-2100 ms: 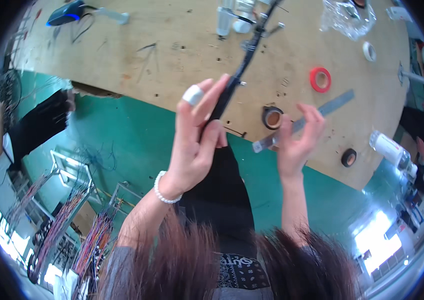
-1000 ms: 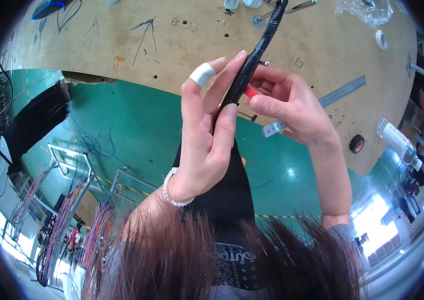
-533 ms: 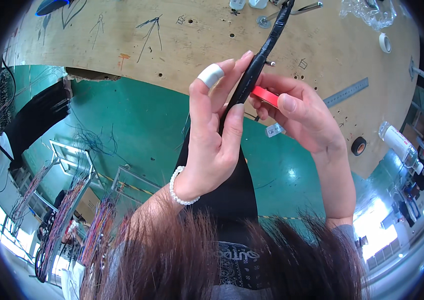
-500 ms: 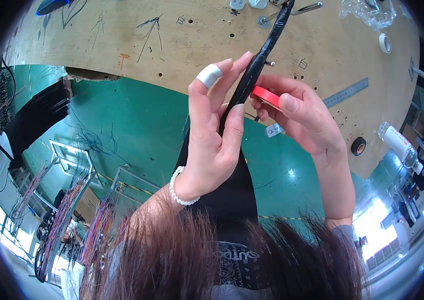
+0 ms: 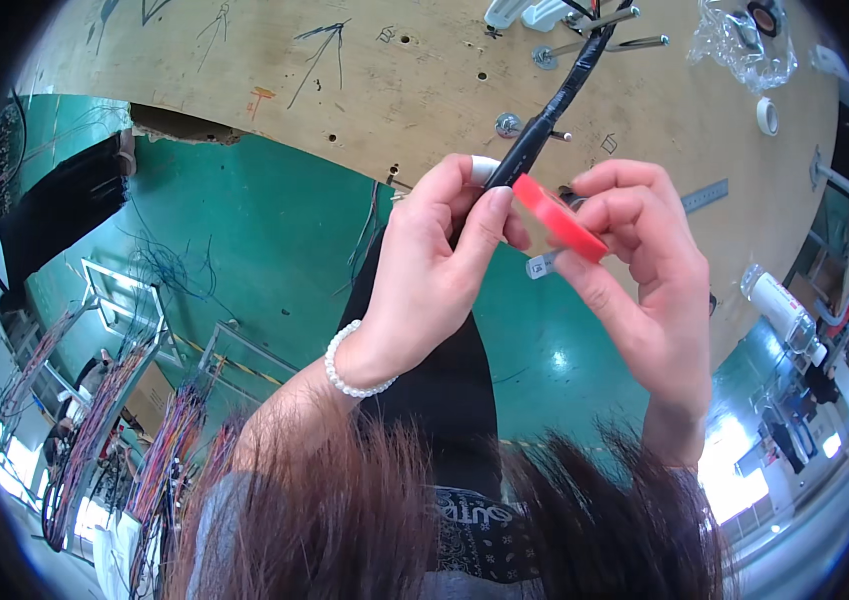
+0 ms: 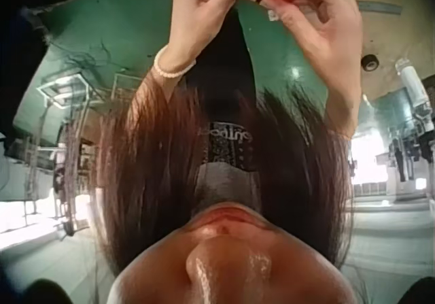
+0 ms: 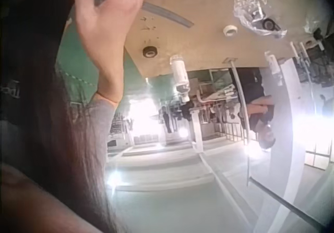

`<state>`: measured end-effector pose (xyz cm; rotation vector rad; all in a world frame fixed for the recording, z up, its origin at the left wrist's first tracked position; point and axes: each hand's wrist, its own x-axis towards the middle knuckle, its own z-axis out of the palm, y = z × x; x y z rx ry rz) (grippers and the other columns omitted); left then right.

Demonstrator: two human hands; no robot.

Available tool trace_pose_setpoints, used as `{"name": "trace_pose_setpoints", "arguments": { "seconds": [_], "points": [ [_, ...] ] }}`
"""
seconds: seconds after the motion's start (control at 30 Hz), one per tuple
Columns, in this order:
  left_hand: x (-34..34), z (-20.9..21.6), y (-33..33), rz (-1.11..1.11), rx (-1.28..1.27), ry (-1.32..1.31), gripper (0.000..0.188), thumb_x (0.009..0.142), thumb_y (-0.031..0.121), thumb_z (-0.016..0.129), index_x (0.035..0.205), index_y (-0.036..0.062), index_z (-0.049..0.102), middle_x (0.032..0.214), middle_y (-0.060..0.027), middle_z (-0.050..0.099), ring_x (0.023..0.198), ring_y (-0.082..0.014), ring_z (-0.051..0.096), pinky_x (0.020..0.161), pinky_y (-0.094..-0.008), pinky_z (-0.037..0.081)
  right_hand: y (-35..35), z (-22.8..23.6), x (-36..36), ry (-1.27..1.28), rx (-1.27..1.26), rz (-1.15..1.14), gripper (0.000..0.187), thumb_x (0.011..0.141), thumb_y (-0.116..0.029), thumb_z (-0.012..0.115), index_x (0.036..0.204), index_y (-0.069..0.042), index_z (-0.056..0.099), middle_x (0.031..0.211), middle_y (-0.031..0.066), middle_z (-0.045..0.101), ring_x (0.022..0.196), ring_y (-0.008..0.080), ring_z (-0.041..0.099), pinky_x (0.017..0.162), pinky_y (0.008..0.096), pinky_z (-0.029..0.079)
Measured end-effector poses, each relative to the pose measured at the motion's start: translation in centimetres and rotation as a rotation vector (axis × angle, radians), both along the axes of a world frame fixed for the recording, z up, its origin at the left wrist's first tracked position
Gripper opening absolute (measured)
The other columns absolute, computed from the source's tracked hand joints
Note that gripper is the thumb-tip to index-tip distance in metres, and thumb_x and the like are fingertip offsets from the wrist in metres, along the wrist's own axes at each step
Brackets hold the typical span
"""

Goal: Assembling and taping an electrical wire harness with connectors and measuring with a ruler.

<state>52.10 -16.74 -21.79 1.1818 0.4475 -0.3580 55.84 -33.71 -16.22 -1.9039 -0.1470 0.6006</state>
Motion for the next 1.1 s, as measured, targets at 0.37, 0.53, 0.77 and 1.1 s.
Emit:
{"name": "trace_pose_setpoints", "arguments": {
  "seconds": [0.37, 0.53, 0.77, 1.1],
  "points": [
    [-0.7, -1.0, 0.7, -0.099, 0.240, -0.095, 0.024, 0.097, 0.017, 0.057, 0.090, -0.0055, 0.062, 0.061, -0.0036, 0.058, 0.055, -0.0059, 0.050, 0.049, -0.0257, 0.040, 7.1, -2.3, 2.3, -0.600, -0.141, 0.043, 0.018, 0.081, -0.006, 0.073, 0.094, -0.001, 0.061, 0.090, 0.0086, 0.057, 0.071, 0.0145, 0.061, 0.061, 0.0282, 0.049],
    [0.3, -0.5, 0.9, -0.116, 0.103, 0.096, 0.041, 0.103, 0.031, 0.047, 0.083, -0.0001, 0.064, 0.056, 0.0013, 0.052, 0.052, -0.0042, 0.044, 0.049, -0.0226, 0.035, 1.4, -6.3, -3.5, -0.215, -0.074, -0.409, 0.016, 0.089, -0.004, 0.065, 0.105, -0.002, 0.064, 0.092, 0.0034, 0.060, 0.078, 0.0078, 0.057, 0.068, 0.0226, 0.046],
    [1.8, 0.1, 2.6, -0.233, -0.153, 0.166, 0.043, 0.104, 0.032, 0.043, 0.079, 0.0020, 0.061, 0.059, 0.0026, 0.051, 0.051, -0.0042, 0.041, 0.048, -0.0216, 0.032, 1.9, -10.1, -1.9, -0.206, 0.023, -0.188, 0.020, 0.081, -0.001, 0.069, 0.101, -0.001, 0.069, 0.078, 0.0003, 0.058, 0.067, 0.0072, 0.053, 0.057, 0.0220, 0.041],
    [-0.3, -1.4, 0.5, -0.242, 0.638, -0.401, 0.019, 0.083, 0.015, 0.065, 0.081, -0.0026, 0.057, 0.058, -0.0139, 0.057, 0.051, -0.0273, 0.057, 0.050, -0.0336, 0.043, 5.5, -1.3, 2.4, -0.918, -0.418, 0.131, 0.016, 0.070, 0.000, 0.077, 0.083, -0.003, 0.069, 0.063, 0.0025, 0.052, 0.052, 0.0098, 0.048, 0.045, 0.0250, 0.035]
  ]
}}
